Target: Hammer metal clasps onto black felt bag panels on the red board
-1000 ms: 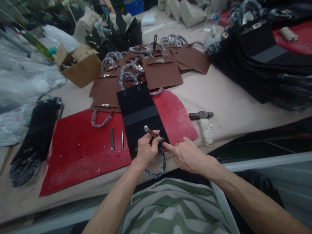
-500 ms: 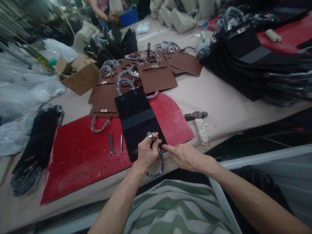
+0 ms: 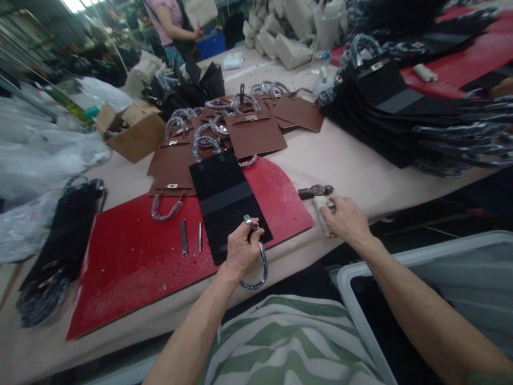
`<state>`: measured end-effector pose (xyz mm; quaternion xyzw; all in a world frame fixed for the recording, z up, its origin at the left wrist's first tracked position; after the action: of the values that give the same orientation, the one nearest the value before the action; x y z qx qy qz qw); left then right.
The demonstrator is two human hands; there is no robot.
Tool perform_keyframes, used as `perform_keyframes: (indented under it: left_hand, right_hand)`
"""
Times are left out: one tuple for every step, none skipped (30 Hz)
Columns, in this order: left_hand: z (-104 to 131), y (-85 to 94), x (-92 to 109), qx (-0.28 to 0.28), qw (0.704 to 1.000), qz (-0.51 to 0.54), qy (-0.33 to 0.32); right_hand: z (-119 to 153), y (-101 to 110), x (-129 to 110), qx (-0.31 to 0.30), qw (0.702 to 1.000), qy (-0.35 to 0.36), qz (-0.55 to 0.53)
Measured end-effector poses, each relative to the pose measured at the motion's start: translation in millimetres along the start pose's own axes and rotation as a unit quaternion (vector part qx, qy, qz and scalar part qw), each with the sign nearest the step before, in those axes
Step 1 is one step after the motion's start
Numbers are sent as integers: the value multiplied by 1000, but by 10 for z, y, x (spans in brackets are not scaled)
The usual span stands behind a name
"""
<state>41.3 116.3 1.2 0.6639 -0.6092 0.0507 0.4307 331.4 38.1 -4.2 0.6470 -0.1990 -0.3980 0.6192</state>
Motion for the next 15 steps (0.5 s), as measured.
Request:
perform_keyframes:
  left_hand:
    - [5,-7,-2,2,1000,-4,0]
    - [10,-11,-6,5,1000,-7,0]
    - [13,-16,-10,7,1000,-10,0]
    - [15,-20,-13,9,1000,-12,-1]
    - [15,-23,-16,9,1000,-12,-2]
    - [14,-26,-19,10,1000,-11,-4]
    - [12,-27,-21,10,1000,-9,-5]
    - [10,-28,-23,11,1000,-8,-6]
    - [9,-27,-23,11,1000,-7,-6]
    - [7,-27,-21,11,1000,-6,-6]
    - [7,-28,-17,11,1000,-5,-6]
    - [7,-28,-13,10,1000,-4,-5]
    - [8,-30,-9,7,1000,-3,-3]
    - [9,-32,-6,4,1000,-2,1]
    - [9,-36,-4,0,1000,-1,5]
  right_hand:
    - [6,-49,-3,-18,1000,-8,-4]
    - [13,-85,-18,-31,999,-12,-4]
    - [16,-106,-38,-40,999,-16,-4]
    - [9,-113,-55,-47,999,-22,-9]
    - [-8,-108,-63,-55,997,-36,-30]
    - [-35,-105,-53,-76,992,-65,-80]
    - [-62,-111,-31,-111,976,-105,-153]
    - [-81,-129,-10,-153,949,-148,-235]
    - [-86,-155,-2,-198,911,-187,-309]
    - [-75,-180,-13,-241,872,-215,-367]
    - [-49,-197,-40,-278,840,-230,-405]
    - [-14,-202,-78,-305,819,-234,-426]
    - [30,-196,-120,-325,805,-230,-439]
    - [83,-185,-166,-342,790,-226,-456]
    - [138,-161,-210,-354,777,-222,-471]
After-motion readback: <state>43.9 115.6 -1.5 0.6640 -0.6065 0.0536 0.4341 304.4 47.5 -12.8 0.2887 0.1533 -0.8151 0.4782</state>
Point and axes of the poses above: each hand's wrist, its own z-axis away from the middle knuckle, its own y-axis out of the back of the hand, x = y × z, the point moved 6 cm from there along -z, towards the middle knuckle, and after that the axes turned 15 degrees about -y, right-handed, at the moved point
